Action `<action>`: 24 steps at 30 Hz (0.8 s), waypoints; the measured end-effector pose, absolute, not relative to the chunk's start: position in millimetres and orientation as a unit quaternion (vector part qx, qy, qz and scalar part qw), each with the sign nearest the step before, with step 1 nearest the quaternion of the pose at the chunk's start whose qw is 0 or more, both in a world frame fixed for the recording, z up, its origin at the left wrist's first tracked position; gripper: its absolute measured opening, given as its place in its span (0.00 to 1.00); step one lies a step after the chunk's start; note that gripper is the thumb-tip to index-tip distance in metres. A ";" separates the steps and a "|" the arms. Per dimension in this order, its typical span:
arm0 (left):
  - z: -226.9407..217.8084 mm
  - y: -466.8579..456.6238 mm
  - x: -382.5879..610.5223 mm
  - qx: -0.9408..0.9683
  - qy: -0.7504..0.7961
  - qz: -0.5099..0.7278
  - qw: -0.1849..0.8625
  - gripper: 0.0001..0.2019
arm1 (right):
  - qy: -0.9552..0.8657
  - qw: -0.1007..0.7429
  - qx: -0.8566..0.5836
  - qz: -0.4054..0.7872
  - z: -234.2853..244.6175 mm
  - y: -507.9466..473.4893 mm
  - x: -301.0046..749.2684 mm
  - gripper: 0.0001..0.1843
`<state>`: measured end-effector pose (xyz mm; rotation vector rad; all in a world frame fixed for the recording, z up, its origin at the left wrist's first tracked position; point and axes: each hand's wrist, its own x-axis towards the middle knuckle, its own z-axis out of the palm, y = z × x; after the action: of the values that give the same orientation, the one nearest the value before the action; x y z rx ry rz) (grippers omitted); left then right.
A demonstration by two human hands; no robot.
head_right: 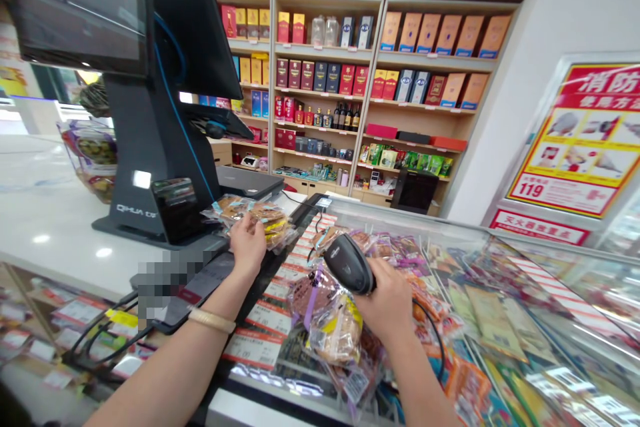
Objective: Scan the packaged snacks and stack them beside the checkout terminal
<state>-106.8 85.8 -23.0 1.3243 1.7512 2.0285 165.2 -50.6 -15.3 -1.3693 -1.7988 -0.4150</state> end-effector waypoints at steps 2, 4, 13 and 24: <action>-20.1 81.1 -105.1 0.431 0.618 0.656 0.050 0.20 | -0.713 0.413 -0.542 -0.165 -15.4 -50.7 165.3 0.09; -15.5 75.0 -102.2 0.425 0.625 0.654 0.026 0.20 | -0.714 0.415 -0.540 -0.162 -14.8 -51.0 165.1 0.09; -12.1 43.0 -71.9 0.727 0.353 0.529 0.260 0.22 | -0.698 0.447 -0.532 -0.172 -10.9 -51.8 163.2 0.10; -23.4 19.7 -64.8 0.923 0.245 0.137 0.262 0.72 | -0.704 0.444 -0.531 -0.159 -6.5 -54.1 159.6 0.07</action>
<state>-64.8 19.7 -23.4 2.4993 0.6628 0.3721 159.6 -54.1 -6.5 -1.3177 -1.7456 -0.3940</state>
